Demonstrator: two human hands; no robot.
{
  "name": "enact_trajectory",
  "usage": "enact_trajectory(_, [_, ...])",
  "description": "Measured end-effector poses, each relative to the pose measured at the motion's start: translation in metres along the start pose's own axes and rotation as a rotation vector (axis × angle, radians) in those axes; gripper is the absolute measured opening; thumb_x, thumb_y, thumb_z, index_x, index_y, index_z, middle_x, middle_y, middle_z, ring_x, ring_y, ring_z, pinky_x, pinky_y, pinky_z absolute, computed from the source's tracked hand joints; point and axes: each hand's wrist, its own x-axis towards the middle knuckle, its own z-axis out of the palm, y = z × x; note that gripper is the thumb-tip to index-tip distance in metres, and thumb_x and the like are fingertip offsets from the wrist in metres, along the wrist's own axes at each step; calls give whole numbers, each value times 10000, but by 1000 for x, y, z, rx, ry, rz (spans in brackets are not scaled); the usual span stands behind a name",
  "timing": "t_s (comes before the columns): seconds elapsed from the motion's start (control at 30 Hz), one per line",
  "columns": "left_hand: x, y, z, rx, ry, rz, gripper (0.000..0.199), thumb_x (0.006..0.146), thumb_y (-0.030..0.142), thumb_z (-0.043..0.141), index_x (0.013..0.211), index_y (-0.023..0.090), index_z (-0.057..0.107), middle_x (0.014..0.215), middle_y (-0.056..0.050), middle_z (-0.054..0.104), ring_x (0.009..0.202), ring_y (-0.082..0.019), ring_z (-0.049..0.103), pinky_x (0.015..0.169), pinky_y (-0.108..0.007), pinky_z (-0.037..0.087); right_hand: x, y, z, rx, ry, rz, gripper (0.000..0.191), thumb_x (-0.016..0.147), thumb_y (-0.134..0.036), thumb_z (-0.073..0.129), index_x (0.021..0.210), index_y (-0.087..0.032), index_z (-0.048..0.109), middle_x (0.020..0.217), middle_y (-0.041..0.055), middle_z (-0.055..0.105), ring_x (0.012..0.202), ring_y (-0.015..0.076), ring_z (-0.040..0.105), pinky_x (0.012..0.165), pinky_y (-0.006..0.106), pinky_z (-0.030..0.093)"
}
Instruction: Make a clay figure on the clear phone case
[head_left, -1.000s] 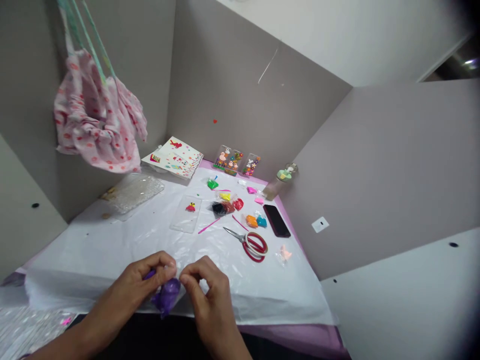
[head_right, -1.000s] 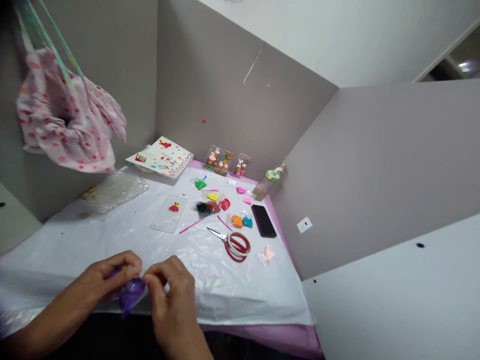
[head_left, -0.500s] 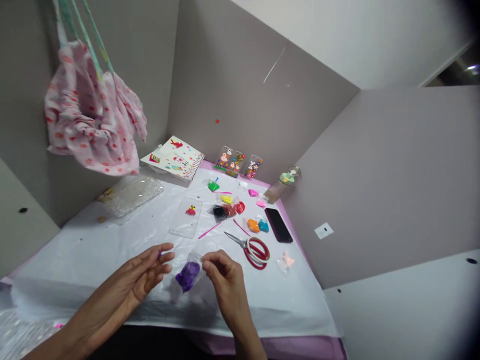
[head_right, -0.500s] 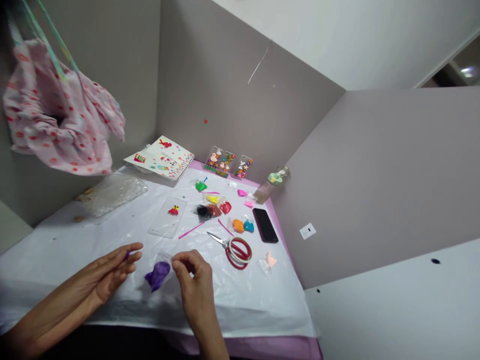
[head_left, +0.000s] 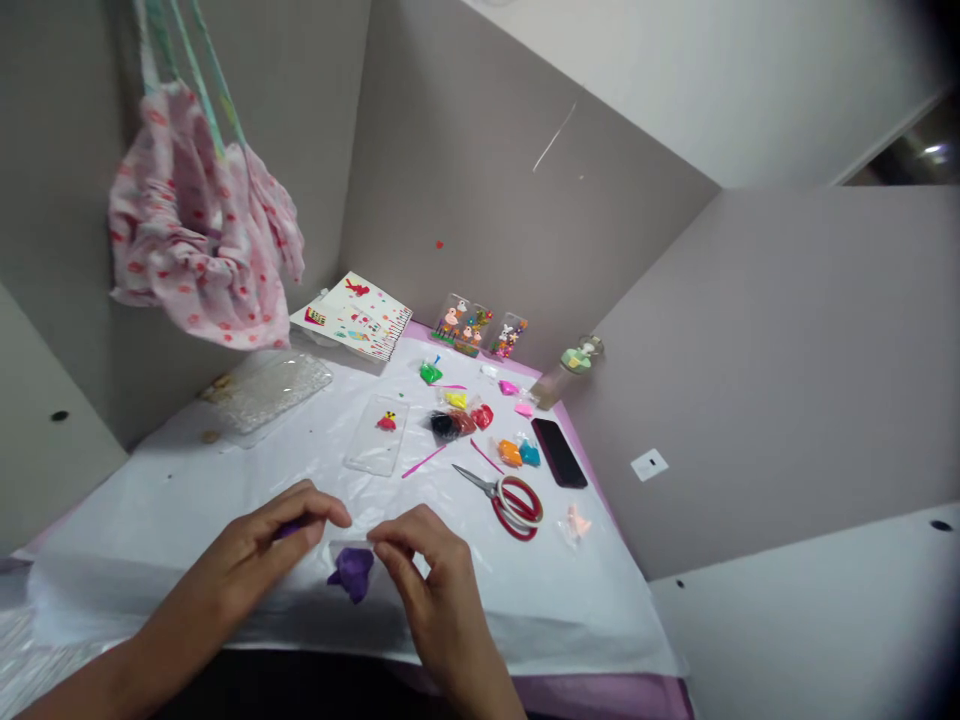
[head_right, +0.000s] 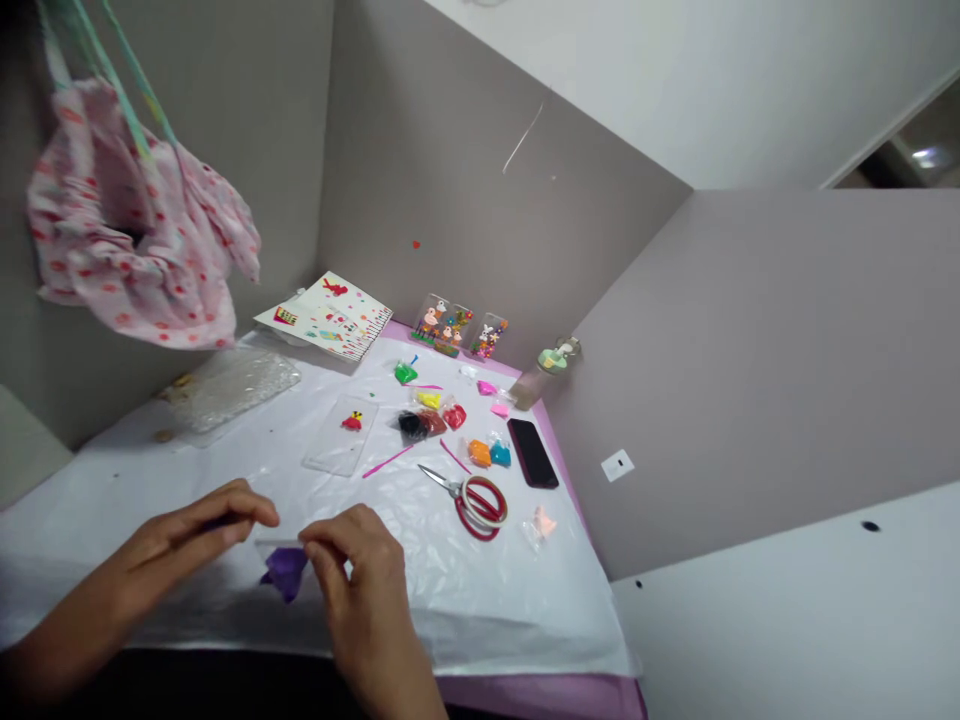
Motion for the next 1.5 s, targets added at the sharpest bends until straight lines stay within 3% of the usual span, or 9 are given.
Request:
enact_trajectory(0.13, [-9,3,2,182,62,162,202,933,495,698,972,340,821,854,-12,684,801,-222,630,769,-274,520,1,0,9,-15,-12,-50,155,1006,-181,675,1007,-238,820,912,41,743,875,190,675,786,288,497])
enact_trajectory(0.23, [-14,2,0,207,77,231,190,955,477,695,1011,352,825,942,-26,730,929,-253,666,883,-302,534,3,0,15,-3,-8,-74,157,1014,-192,664,1003,-239,814,913,44,747,859,190,675,778,293,499])
enact_trajectory(0.4, [-15,-3,-4,241,53,289,160,976,413,674,978,346,818,928,-16,766,910,-255,659,859,-308,521,6,0,24,37,-23,-61,120,988,-166,682,1011,-234,778,905,28,722,842,183,663,770,285,493])
enact_trajectory(0.6, [-8,-8,-2,114,67,86,262,965,504,669,813,305,744,846,-2,700,857,-229,645,811,-281,481,-7,8,36,-96,335,-131,136,986,-209,645,853,-235,632,801,10,627,742,182,580,686,296,436])
enact_trajectory(0.77, [0,-15,1,46,62,7,302,876,546,749,732,286,695,776,25,634,756,-197,625,728,-273,460,-9,10,46,111,123,123,259,943,-281,683,710,-219,588,657,-37,542,615,136,508,582,270,353])
enact_trajectory(0.93, [-1,-24,8,7,19,-107,325,854,573,739,746,274,669,779,19,620,775,-212,624,701,-287,456,0,11,49,243,225,165,237,889,-289,705,707,-217,572,683,-41,543,656,141,518,621,260,399])
enact_trajectory(1.03, [-2,-26,12,8,-18,-169,311,856,567,717,779,269,675,774,15,626,771,-221,619,694,-298,458,3,12,53,239,188,173,227,919,-292,713,718,-207,649,735,-17,607,729,159,572,689,274,428])
enact_trajectory(1.33, [-3,-30,8,83,-11,26,189,883,454,742,817,288,678,813,32,667,774,-197,647,723,-277,489,0,18,57,304,116,113,197,991,-258,644,882,-220,804,875,40,731,848,201,676,765,295,489])
enact_trajectory(1.5, [-5,-46,-3,199,-75,105,131,974,449,682,954,321,700,955,21,717,945,-212,679,859,-283,511,0,22,60,323,149,164,155,921,-221,705,795,-224,795,800,16,725,779,183,654,731,281,468])
